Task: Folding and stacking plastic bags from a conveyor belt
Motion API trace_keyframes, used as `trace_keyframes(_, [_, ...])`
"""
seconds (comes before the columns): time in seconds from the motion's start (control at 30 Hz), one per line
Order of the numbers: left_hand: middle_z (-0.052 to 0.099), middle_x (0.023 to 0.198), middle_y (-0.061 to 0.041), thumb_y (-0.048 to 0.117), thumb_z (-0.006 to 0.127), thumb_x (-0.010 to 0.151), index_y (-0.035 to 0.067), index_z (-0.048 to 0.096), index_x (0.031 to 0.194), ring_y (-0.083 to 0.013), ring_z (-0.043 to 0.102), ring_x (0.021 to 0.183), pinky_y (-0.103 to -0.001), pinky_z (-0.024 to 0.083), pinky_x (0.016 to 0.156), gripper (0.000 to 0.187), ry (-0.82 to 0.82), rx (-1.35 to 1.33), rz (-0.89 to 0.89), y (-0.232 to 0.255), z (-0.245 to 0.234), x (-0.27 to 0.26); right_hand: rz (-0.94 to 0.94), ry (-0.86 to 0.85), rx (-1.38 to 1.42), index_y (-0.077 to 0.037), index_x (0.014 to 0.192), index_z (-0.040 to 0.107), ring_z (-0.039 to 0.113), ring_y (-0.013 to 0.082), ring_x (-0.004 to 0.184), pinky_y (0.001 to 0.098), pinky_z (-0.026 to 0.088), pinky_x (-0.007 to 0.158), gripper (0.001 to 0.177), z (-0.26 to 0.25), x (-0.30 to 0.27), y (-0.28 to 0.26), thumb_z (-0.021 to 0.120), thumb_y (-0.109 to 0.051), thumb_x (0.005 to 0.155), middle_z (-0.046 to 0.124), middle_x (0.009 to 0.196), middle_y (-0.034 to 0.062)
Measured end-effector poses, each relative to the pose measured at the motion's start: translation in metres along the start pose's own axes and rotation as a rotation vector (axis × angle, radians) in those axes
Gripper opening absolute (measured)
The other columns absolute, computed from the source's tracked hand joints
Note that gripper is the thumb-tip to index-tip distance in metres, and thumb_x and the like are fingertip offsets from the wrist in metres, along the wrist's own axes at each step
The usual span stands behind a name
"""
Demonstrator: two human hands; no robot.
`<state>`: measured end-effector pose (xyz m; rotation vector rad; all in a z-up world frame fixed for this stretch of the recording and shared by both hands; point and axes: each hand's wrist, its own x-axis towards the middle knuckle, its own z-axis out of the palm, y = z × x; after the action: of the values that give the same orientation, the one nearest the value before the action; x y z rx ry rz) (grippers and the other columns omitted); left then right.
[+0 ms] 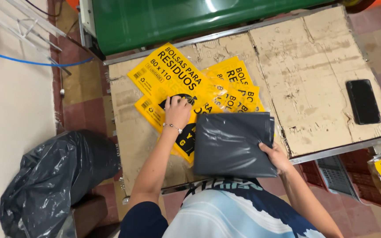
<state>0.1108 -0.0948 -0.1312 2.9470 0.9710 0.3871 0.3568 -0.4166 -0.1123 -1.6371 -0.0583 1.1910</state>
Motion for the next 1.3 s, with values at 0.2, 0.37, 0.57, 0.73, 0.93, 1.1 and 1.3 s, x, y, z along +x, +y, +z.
trace_keyframes(0.2, [0.059, 0.081, -0.007, 0.004, 0.071, 0.081, 0.01, 0.067, 0.071, -0.0341, 0.055, 0.11, -0.054, 0.043, 0.103, 0.012, 0.261, 0.156, 0.151, 0.0, 0.016, -0.013, -0.054, 0.029, 0.044, 0.002, 0.106, 0.066, 0.071, 0.027, 0.055, 0.04, 0.06, 0.045, 0.025, 0.027, -0.002, -0.015, 0.074, -0.016, 0.093, 0.066, 0.071, 0.0197])
trace_keyframes(0.37, [0.048, 0.07, -0.007, 0.002, 0.065, 0.081, 0.011, 0.058, 0.068, -0.0319, 0.054, 0.088, -0.046, 0.047, 0.08, 0.018, 0.406, 0.205, 0.195, 0.001, 0.016, -0.019, -0.108, 0.06, 0.039, -0.001, 0.102, 0.065, 0.07, 0.0233, 0.055, 0.0353, 0.059, 0.044, 0.019, 0.014, 0.014, -0.016, 0.073, -0.015, 0.093, 0.065, 0.07, 0.0164])
trace_keyframes(0.57, [0.055, 0.063, -0.004, 0.009, 0.067, 0.08, 0.014, 0.066, 0.077, -0.0297, 0.057, 0.079, -0.044, 0.043, 0.065, 0.007, 0.186, 0.113, 0.019, -0.004, 0.066, -0.035, -0.124, 0.047, 0.021, -0.002, 0.104, 0.064, 0.07, 0.0246, 0.056, 0.0375, 0.059, 0.044, 0.021, -0.002, -0.001, -0.025, 0.074, -0.016, 0.093, 0.065, 0.072, 0.0171])
trace_keyframes(0.73, [0.06, 0.068, -0.002, 0.018, 0.069, 0.084, 0.017, 0.066, 0.078, -0.0266, 0.06, 0.084, -0.042, 0.049, 0.061, 0.007, -0.021, -0.039, -0.155, -0.008, 0.073, -0.023, -0.114, 0.029, -0.033, -0.003, 0.106, 0.066, 0.072, 0.0269, 0.059, 0.0377, 0.06, 0.045, 0.018, -0.03, 0.005, -0.006, 0.074, -0.013, 0.092, 0.067, 0.074, 0.0181])
trace_keyframes(0.93, [0.062, 0.082, 0.002, 0.053, 0.062, 0.09, 0.022, 0.068, 0.081, -0.0277, 0.055, 0.1, -0.048, 0.054, 0.072, 0.033, -0.267, -0.201, -0.273, -0.01, 0.083, -0.01, -0.121, -0.043, -0.04, -0.004, 0.11, 0.068, 0.073, 0.0262, 0.061, 0.0395, 0.061, 0.047, 0.02, 0.007, -0.011, -0.026, 0.072, -0.011, 0.093, 0.068, 0.076, 0.0172])
trace_keyframes(1.1, [0.066, 0.106, 0.001, 0.066, 0.025, 0.103, 0.024, 0.075, 0.098, -0.028, 0.05, 0.112, -0.049, 0.055, 0.079, 0.065, -0.441, -0.207, -0.399, 0.002, 0.049, -0.002, -0.1, 0.003, -0.05, -0.003, 0.107, 0.069, 0.072, 0.0251, 0.059, 0.0389, 0.06, 0.047, 0.02, -0.007, 0.007, -0.022, 0.075, -0.012, 0.09, 0.068, 0.073, 0.0167])
trace_keyframes(1.3, [0.065, 0.11, -0.002, 0.064, 0.02, 0.106, 0.022, 0.073, 0.107, -0.0312, 0.05, 0.113, -0.053, 0.051, 0.08, 0.068, -0.459, -0.21, -0.474, 0.012, 0.05, 0.005, -0.146, 0.019, -0.098, -0.003, 0.106, 0.067, 0.071, 0.025, 0.06, 0.0381, 0.059, 0.047, 0.018, 0.003, -0.005, -0.05, 0.074, -0.012, 0.091, 0.066, 0.073, 0.0161])
